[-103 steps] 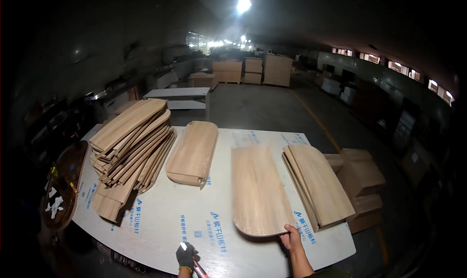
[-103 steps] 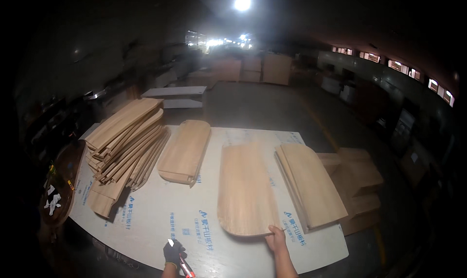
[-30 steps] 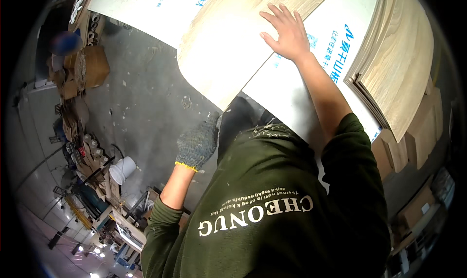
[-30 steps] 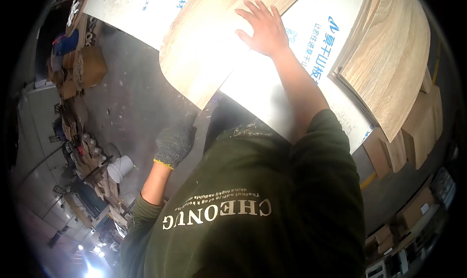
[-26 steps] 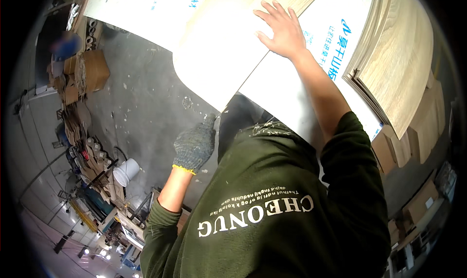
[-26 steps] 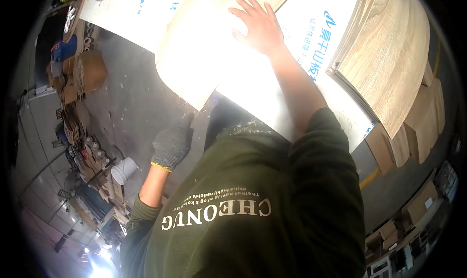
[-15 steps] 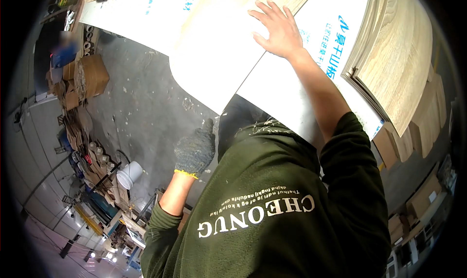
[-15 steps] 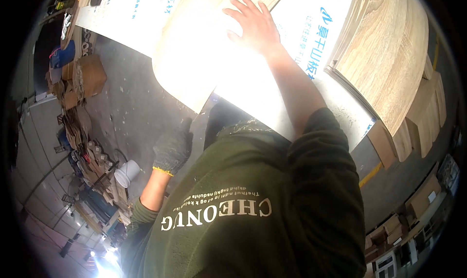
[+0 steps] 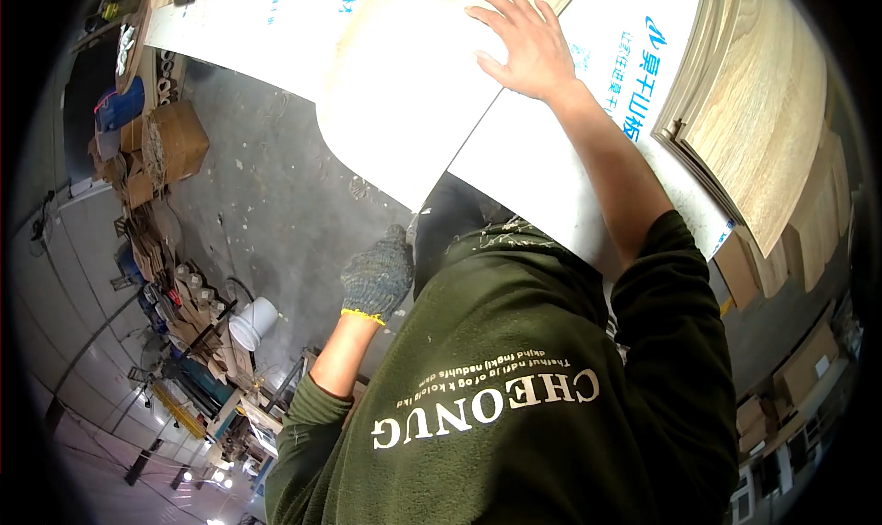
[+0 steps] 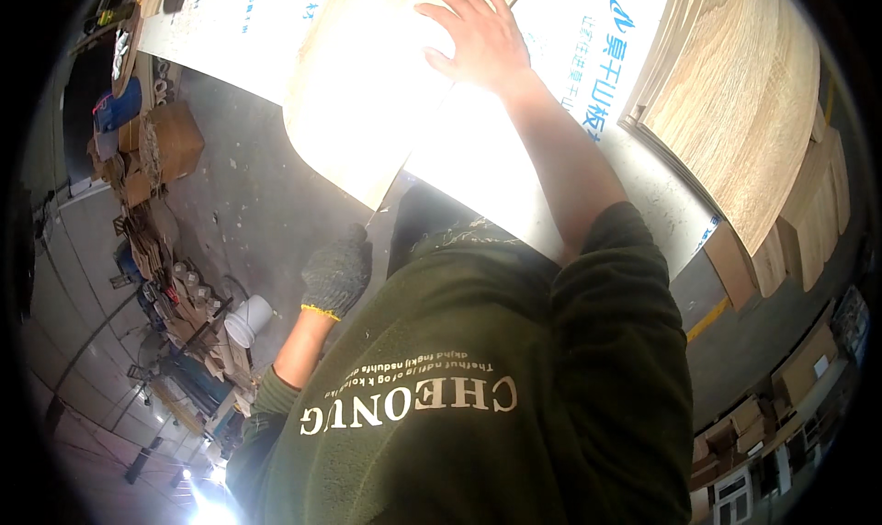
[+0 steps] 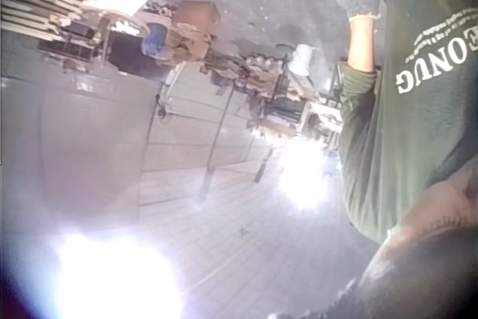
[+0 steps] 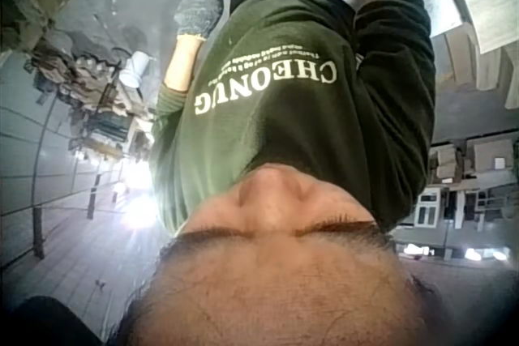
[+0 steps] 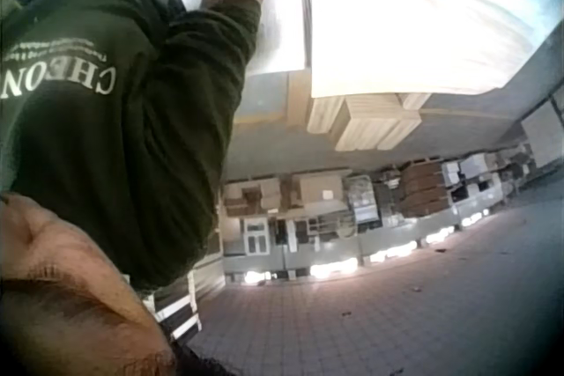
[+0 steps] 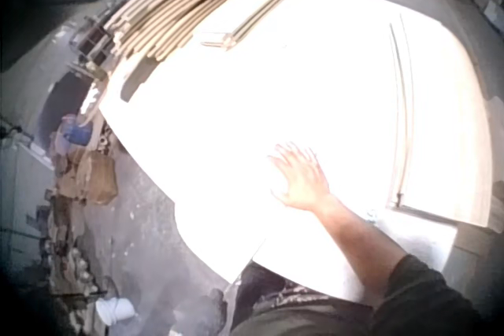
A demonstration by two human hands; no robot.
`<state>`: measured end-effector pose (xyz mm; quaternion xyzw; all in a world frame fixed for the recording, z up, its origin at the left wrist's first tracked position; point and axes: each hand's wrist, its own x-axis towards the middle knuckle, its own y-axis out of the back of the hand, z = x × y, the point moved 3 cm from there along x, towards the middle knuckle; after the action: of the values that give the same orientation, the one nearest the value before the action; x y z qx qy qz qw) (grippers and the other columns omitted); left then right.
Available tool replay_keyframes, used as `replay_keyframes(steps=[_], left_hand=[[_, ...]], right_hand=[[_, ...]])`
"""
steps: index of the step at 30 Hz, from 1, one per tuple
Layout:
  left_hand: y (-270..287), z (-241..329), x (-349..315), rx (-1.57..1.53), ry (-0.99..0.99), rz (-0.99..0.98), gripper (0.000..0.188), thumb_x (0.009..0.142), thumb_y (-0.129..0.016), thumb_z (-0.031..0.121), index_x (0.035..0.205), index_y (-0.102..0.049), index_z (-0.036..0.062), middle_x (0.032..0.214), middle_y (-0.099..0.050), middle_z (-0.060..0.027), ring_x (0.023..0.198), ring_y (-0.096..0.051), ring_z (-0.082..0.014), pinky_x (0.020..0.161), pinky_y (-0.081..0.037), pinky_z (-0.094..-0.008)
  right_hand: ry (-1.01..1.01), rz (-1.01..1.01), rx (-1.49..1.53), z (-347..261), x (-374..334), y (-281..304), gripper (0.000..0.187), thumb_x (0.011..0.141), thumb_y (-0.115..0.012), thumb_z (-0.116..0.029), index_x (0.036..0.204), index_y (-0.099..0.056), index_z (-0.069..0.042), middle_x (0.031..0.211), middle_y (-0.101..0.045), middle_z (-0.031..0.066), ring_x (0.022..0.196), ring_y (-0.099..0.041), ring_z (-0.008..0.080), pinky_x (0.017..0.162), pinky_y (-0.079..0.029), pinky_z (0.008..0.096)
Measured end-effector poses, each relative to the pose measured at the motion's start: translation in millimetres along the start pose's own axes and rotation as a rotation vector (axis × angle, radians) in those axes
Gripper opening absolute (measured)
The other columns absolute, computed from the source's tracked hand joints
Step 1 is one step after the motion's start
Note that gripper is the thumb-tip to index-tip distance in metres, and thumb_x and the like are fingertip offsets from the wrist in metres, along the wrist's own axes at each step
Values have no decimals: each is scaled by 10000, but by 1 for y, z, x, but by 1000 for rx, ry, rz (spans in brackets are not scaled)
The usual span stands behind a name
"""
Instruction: Using a hand scraper tool to clean and smooth the edges of curved wooden boards.
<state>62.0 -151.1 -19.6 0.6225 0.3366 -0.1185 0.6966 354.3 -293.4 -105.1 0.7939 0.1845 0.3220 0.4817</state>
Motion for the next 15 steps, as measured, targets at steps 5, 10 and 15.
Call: replay_keyframes(steps=[5,10,15], left_hand=[[-38,-8,18,-40,-45,-13,212,921,-483,274,987,-549,84,810,-655,-201,727,-638,-391,638,-491,-489],[-164,-61,19,-143,-197,7,180,930,-522,226,997,-582,71,790,-654,-192,708,-650,-333,619,-514,-430],[-105,-17,-9,-1767,464,-377,223,904,-593,141,1114,-551,77,666,-544,-59,582,-556,-187,520,-482,-327]], right_hand=[[-33,22,22,15,-6,3,528,842,-617,-397,1338,-504,-256,1474,-396,12,1399,-295,242,1152,-203,503],[14,-18,75,-5,6,1,524,840,-622,-404,1326,-515,-242,1473,-397,29,1400,-288,242,1161,-171,485],[31,66,74,1,-5,24,447,848,-622,-346,1256,-581,-168,1378,-506,73,1324,-406,277,1113,-283,458]])
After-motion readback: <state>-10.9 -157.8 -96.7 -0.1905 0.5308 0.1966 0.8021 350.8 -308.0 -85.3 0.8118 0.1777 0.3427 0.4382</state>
